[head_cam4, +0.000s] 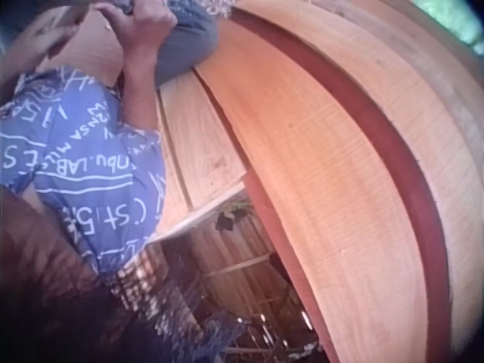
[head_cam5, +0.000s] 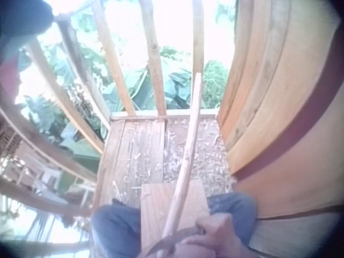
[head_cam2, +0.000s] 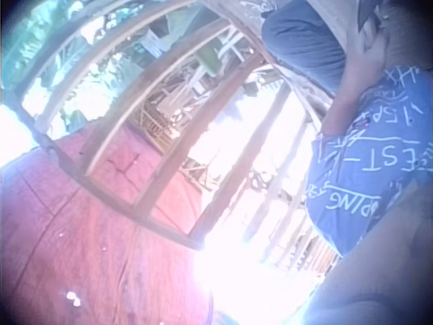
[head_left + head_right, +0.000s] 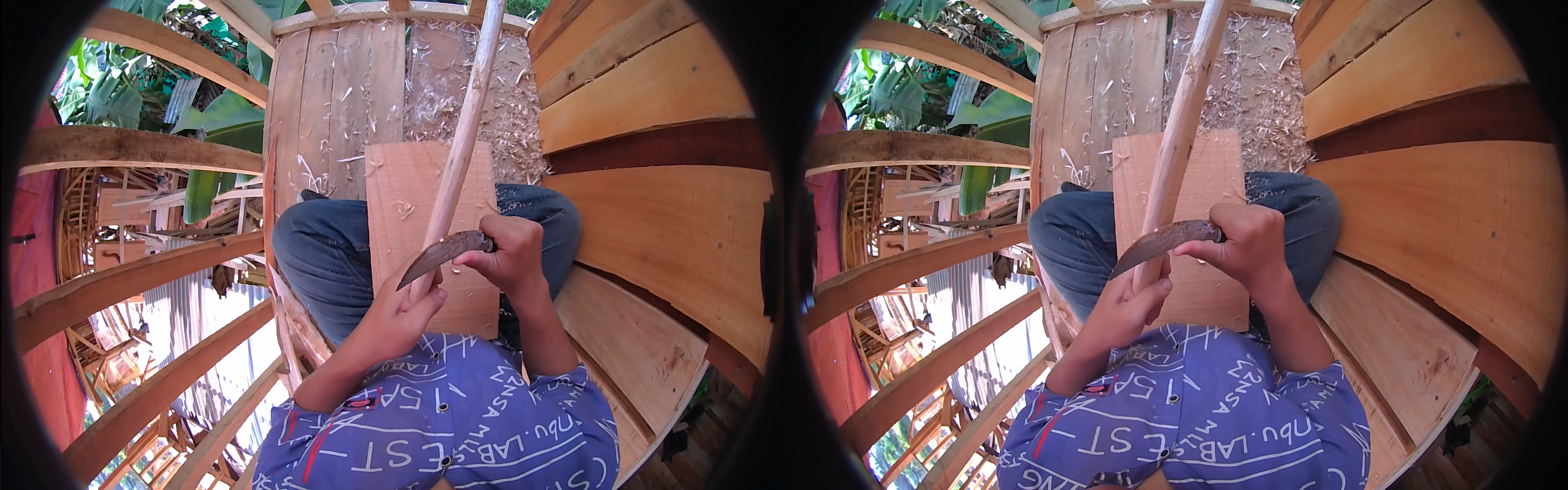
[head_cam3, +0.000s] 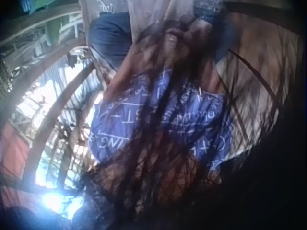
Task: The person sits cross-legged on a wooden platform and uses a curved knife to carve a long, light-colored wooden stick. They hold the stick with their left hand and repeatedly shave off thin strips of wood with the knife in their right hand, creating wood shavings that accumulate on the platform.
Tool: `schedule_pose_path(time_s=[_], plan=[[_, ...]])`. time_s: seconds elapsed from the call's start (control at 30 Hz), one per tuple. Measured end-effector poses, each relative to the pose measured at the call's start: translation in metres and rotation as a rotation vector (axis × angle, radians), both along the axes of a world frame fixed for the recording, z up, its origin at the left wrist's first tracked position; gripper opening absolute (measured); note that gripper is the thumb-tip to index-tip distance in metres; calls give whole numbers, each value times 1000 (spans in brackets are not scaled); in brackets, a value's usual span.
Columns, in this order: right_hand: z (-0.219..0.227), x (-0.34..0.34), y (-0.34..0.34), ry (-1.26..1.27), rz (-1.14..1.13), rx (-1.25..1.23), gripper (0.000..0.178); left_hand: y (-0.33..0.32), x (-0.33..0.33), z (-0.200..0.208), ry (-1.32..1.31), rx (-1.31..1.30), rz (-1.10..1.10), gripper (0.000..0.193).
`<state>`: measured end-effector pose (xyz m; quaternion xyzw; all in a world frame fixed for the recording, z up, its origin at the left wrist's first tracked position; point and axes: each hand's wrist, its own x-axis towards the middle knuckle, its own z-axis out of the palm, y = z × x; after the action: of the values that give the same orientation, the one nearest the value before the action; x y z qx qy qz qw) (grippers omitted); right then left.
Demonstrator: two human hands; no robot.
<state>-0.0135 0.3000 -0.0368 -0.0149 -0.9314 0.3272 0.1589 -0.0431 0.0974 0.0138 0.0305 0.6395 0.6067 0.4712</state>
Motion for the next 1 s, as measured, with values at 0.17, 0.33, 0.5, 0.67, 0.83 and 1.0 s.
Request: schedule_pose_path(time_s=[0.17, 0.33, 0.5, 0.67, 0.83, 1.0], plan=[[-12, -5, 10, -9, -170, -180, 67, 1, 7, -6, 48, 66, -38, 20], [1, -7, 17, -66, -190, -17, 64, 3, 6, -6, -42, 120, -19, 19], [-10, -12, 21, -15, -364, -231, 64, 2, 8, -9, 64, 129, -43, 20], [-15, -3, 69, -64, -443, -384, 62, -6, 14, -17, 306, 111, -78, 19], [2, 10, 11, -127, -54, -177, 64, -4, -2, -7, 36, -28, -2, 24], [-1, 17, -13, -96, 29, -104, 67, 1, -6, -7, 228, -41, 44, 21]])
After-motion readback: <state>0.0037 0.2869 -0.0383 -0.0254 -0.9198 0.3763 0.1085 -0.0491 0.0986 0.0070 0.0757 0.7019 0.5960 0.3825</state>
